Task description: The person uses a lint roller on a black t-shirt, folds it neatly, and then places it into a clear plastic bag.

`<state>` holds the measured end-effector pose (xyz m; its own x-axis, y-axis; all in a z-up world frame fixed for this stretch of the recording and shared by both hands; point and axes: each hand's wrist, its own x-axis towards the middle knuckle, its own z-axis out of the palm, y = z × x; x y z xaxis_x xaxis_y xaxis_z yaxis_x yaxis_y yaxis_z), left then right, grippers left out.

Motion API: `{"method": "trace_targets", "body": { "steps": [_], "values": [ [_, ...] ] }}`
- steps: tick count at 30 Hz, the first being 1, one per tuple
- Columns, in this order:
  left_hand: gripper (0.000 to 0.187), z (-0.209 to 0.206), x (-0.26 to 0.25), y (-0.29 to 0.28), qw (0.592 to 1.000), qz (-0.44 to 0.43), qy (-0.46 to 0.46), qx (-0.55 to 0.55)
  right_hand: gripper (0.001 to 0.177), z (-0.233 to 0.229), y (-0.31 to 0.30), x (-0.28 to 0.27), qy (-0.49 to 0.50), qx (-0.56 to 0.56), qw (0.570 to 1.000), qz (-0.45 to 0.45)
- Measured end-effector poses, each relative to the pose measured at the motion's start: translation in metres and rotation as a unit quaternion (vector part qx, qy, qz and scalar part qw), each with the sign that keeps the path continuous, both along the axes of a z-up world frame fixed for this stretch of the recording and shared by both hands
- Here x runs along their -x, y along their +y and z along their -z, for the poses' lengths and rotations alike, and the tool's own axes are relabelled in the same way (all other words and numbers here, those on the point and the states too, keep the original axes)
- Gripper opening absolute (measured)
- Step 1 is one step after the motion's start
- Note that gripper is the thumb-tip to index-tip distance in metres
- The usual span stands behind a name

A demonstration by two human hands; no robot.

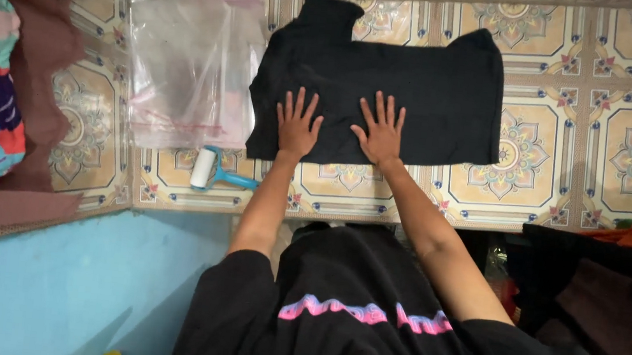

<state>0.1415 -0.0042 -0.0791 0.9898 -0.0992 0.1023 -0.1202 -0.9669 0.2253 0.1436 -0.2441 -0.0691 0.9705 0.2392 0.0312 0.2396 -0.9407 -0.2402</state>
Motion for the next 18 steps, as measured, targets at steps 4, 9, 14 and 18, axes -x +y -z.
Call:
{"method": "trace_targets", "body": {
  "steps": [4,9,14,18],
  "values": [
    [0.075,0.001,0.010,-0.004,0.999,-0.041,0.013,-0.007,0.069,0.007,-0.015,0.016,-0.007,-0.004,1.000,0.005],
    [0.084,-0.011,0.036,-0.013,0.997,-0.078,0.025,-0.006,0.064,-0.002,-0.029,0.047,-0.064,-0.021,0.998,0.008],
    [0.078,-0.036,-0.001,-0.022,0.996,-0.081,-0.020,0.041,0.053,-0.020,-0.078,0.004,-0.143,-0.093,0.985,0.034],
    [0.056,-0.026,-0.059,-0.045,0.985,0.057,-0.121,0.108,0.055,0.001,-0.134,-0.071,-0.187,-0.138,0.971,0.049]
  ]
}}
